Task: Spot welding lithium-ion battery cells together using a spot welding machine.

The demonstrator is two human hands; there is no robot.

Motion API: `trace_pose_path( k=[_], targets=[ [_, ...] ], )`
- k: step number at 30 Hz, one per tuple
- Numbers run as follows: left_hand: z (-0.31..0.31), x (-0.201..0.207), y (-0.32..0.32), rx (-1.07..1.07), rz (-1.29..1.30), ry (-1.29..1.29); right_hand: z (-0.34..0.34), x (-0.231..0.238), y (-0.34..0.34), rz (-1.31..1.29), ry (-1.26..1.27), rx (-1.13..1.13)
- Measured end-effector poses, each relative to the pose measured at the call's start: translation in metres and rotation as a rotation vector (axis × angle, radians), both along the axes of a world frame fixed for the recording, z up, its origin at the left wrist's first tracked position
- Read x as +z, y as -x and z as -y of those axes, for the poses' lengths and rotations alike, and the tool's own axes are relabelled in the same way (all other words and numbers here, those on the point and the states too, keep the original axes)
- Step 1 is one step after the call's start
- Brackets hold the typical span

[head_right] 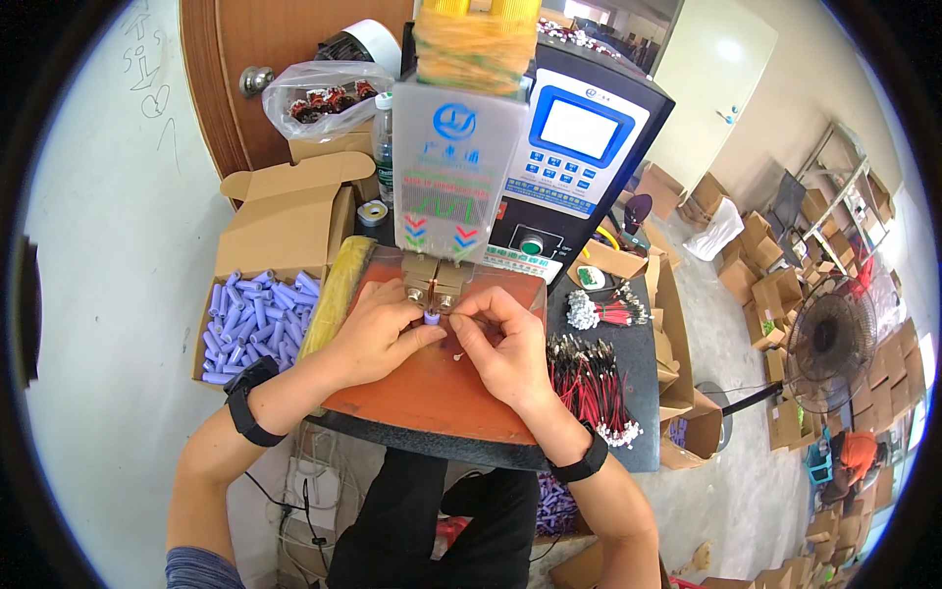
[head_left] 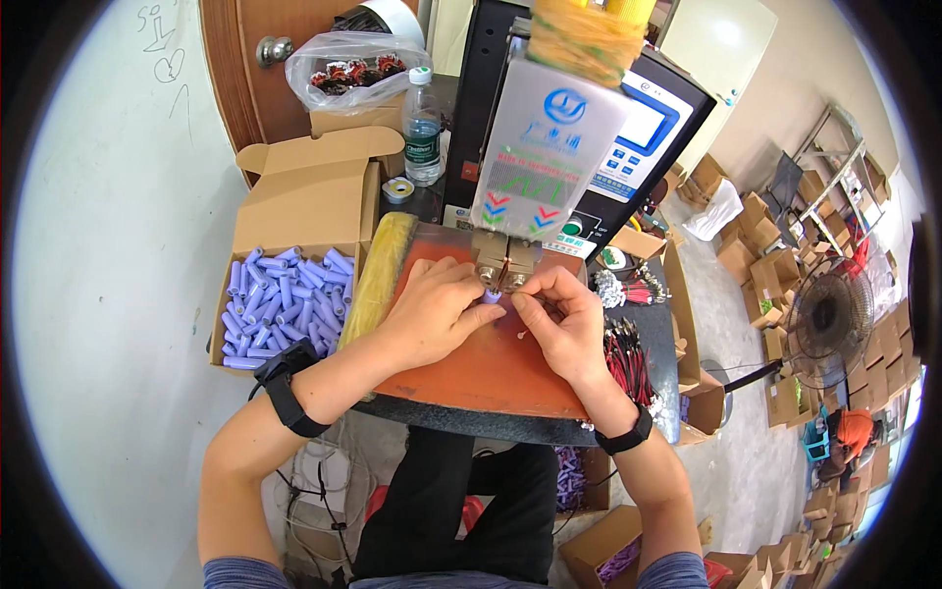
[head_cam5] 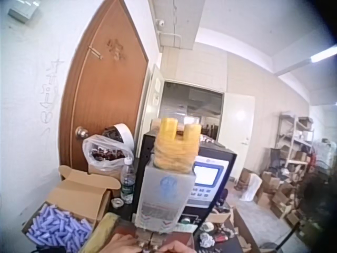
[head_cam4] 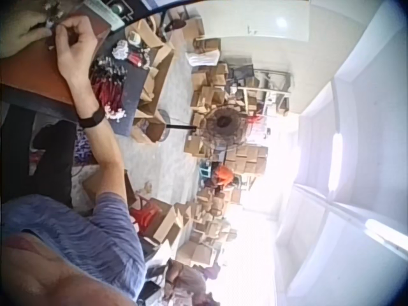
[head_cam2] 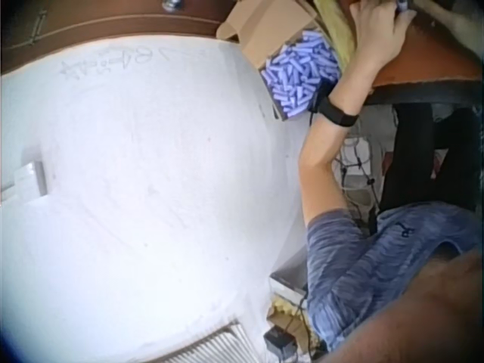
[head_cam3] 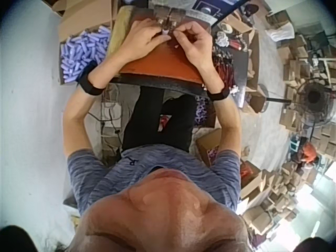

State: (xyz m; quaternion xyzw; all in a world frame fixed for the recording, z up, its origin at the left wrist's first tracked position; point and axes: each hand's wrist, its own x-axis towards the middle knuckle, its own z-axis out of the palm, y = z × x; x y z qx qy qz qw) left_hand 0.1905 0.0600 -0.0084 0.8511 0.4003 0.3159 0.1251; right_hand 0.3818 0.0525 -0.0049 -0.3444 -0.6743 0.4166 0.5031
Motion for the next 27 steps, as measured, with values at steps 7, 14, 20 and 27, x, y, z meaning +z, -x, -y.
trace_pose_path(
  k=[7,14,20,27],
  targets=[
    [-0.001,0.000,0.000,0.000,0.004,0.002,0.000,-0.001,0.001,-0.015,0.002,-0.004],
    [0.000,-0.005,0.000,0.035,0.026,-0.045,0.002,-0.001,0.005,0.006,-0.018,-0.032],
    [0.002,0.002,-0.005,0.089,0.402,0.104,0.003,0.000,-0.006,0.036,-0.167,-0.113],
    [0.000,-0.008,0.005,0.096,0.512,0.248,0.003,-0.011,0.002,0.098,-0.202,-0.138]
  ],
)
